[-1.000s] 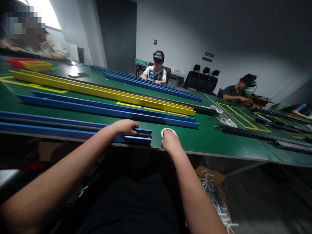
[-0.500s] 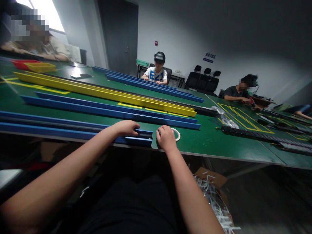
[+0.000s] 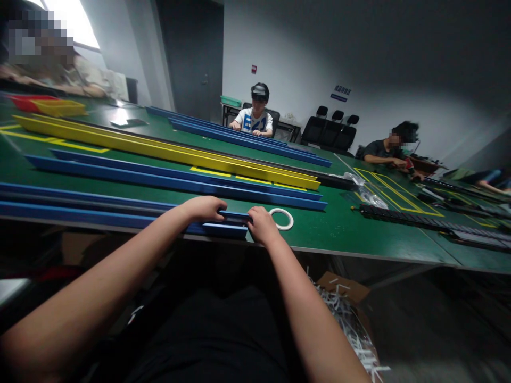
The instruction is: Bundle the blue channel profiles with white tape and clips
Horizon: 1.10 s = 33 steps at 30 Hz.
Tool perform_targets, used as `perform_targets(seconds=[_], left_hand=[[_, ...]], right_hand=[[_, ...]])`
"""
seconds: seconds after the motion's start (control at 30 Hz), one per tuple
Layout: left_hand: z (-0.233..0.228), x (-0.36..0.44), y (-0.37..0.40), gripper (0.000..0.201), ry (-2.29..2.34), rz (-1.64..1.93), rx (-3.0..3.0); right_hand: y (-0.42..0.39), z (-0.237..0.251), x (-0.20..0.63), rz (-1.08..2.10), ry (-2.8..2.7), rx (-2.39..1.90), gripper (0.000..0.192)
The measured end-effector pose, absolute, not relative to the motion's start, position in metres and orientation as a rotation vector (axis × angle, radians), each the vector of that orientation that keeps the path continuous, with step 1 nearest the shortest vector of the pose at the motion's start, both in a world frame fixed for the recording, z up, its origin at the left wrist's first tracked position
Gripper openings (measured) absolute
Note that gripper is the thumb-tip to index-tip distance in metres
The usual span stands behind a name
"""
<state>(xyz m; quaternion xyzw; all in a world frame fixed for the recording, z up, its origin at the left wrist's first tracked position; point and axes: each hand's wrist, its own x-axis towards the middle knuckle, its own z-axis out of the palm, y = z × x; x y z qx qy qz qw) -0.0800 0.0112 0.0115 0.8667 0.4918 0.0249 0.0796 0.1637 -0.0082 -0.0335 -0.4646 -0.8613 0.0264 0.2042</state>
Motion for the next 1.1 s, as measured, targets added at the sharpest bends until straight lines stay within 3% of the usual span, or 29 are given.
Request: perform_targets(seconds=[0.37,0.6,1.1], left_hand=[[0.0128,-0.0796,0.0093,0.031,1.488,0.053,2.599],[0.0124,-0.0796,0.0099,0.033,1.491,0.029,2.603],[0.0123,-0.0762,0.0091,0.033,1.526,-0.021,2.596]], right_hand=[[-0.0076,-0.0359,0.1648,0.124,-2.379,-1.230,0.014],[-0.0094,-0.0381,0.1661,0.087,-2.375,-1.179,0.022],[-0.0037,-0.0379,0.1656,0.096,-2.368,-1.232,0.013]])
